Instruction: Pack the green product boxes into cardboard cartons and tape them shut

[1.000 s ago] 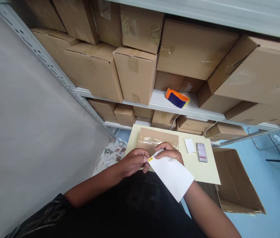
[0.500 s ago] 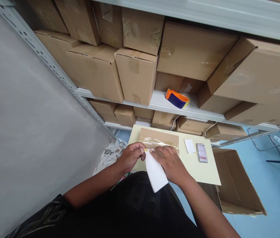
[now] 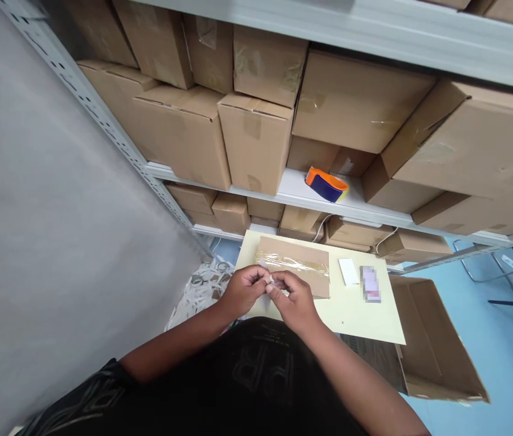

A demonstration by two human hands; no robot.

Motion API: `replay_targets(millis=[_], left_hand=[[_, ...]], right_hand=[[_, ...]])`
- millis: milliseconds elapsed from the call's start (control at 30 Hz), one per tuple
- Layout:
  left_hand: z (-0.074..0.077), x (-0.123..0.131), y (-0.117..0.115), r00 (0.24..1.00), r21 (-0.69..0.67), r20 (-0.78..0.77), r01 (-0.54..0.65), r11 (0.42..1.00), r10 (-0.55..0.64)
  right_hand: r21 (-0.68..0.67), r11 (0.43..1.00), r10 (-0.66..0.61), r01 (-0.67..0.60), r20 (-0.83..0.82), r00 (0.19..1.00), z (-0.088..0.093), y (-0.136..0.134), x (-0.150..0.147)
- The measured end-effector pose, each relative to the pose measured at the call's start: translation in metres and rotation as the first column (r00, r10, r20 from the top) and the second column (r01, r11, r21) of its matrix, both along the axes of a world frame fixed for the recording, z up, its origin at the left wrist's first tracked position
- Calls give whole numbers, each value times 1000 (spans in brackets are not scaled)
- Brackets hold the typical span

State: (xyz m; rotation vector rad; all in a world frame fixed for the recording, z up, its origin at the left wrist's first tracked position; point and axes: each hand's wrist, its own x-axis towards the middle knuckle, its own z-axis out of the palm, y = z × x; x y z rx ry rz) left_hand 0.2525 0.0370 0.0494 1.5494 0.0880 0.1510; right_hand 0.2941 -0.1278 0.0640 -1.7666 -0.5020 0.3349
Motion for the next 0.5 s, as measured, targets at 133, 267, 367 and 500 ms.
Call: replay_targets(millis=[133,267,367,500], left_hand=[[-4,-9,4,999,13,-24,-23,1000,24],[-16,-20,8,996,-23,-68,-56,998,54],[-33,-28,18,988,-3,-117,-102,995,101],[-68,-46,52,966,196,-180,-150,969,185]], right_hand=[[-7,999,-54,53,-73,996,-8,9,-6],[-14,995,-104,103,-166,981,-21,15,-5],[36,981,-175,190,-246,953,-32,18,1],[77,929,-326,361,-288,901,-41,16,17]])
